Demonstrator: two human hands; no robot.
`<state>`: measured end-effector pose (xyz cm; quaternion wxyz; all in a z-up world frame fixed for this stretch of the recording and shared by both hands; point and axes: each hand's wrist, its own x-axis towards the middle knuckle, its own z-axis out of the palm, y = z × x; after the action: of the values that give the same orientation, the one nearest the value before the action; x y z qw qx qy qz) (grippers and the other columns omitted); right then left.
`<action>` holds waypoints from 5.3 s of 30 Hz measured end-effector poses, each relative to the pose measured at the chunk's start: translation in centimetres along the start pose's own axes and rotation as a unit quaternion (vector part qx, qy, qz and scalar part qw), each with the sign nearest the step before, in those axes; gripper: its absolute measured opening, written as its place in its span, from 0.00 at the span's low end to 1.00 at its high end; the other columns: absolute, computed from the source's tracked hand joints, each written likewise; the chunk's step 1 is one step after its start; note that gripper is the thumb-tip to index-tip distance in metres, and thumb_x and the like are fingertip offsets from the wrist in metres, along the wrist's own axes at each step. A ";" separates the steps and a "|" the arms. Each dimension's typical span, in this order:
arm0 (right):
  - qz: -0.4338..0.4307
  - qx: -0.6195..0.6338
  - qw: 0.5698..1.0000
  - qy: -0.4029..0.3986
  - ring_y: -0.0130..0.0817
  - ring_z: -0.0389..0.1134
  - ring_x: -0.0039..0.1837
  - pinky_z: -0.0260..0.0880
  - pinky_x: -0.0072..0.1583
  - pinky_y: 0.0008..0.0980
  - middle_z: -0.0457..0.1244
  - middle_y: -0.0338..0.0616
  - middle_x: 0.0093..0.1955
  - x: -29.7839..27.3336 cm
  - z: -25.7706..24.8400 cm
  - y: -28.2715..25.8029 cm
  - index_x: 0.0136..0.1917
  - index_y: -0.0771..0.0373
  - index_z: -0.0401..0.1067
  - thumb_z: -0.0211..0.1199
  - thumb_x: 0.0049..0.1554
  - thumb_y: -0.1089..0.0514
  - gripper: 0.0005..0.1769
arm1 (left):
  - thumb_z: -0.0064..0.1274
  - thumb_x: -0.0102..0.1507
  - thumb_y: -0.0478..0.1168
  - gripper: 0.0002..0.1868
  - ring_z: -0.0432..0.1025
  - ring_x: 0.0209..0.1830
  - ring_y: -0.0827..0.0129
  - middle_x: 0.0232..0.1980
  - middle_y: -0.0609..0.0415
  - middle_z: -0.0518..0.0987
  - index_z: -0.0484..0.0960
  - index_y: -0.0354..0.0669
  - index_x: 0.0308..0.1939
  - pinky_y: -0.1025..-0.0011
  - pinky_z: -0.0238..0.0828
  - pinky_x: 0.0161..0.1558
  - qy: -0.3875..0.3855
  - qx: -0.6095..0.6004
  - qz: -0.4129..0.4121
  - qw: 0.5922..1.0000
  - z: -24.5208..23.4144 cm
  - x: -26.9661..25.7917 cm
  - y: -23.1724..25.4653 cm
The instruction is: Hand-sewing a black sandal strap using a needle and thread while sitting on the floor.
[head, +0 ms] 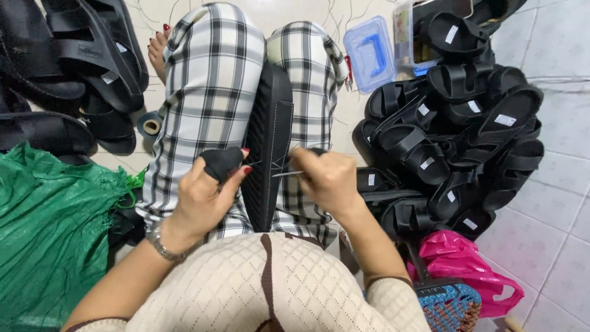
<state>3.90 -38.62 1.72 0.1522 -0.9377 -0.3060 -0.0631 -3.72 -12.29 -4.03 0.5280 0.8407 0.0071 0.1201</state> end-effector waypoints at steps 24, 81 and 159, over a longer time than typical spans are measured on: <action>0.160 0.816 0.556 0.005 0.33 0.60 0.20 0.60 0.25 0.24 0.62 0.58 0.23 1.8 3.2 -0.5 0.38 0.75 0.71 0.62 0.56 0.65 0.09 | 0.54 0.62 0.36 0.25 0.78 0.46 0.60 0.50 0.44 0.81 0.77 0.32 0.64 0.64 0.76 0.49 -0.246 -0.229 -0.032 0.941 -1.9 3.3 1.7; -0.110 0.164 0.973 -0.117 0.32 0.50 0.25 0.51 0.29 0.35 0.48 0.37 0.23 2.3 -0.8 2.1 0.66 0.49 0.74 0.68 0.61 0.57 0.20 | 0.55 0.45 0.92 0.73 0.25 0.78 0.37 0.83 0.41 0.47 0.66 0.47 0.81 0.35 0.12 0.71 -0.250 0.250 0.241 0.904 -0.6 9.5 2.1; -0.108 -0.004 0.992 -0.061 0.36 0.66 0.29 0.69 0.35 0.32 0.57 0.37 0.24 2.5 -2.4 -0.8 0.51 0.53 0.71 0.62 0.57 0.56 0.08 | 0.66 0.58 0.34 0.12 0.69 0.22 0.81 0.26 0.52 0.83 0.86 0.37 0.46 0.79 0.72 0.26 -0.162 -0.265 -0.298 0.903 0.9 3.6 5.8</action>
<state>5.40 -37.40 4.76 0.1216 -0.9018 -0.4140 -0.0232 -0.75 -15.12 1.42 0.7361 0.6366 0.1393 -0.1831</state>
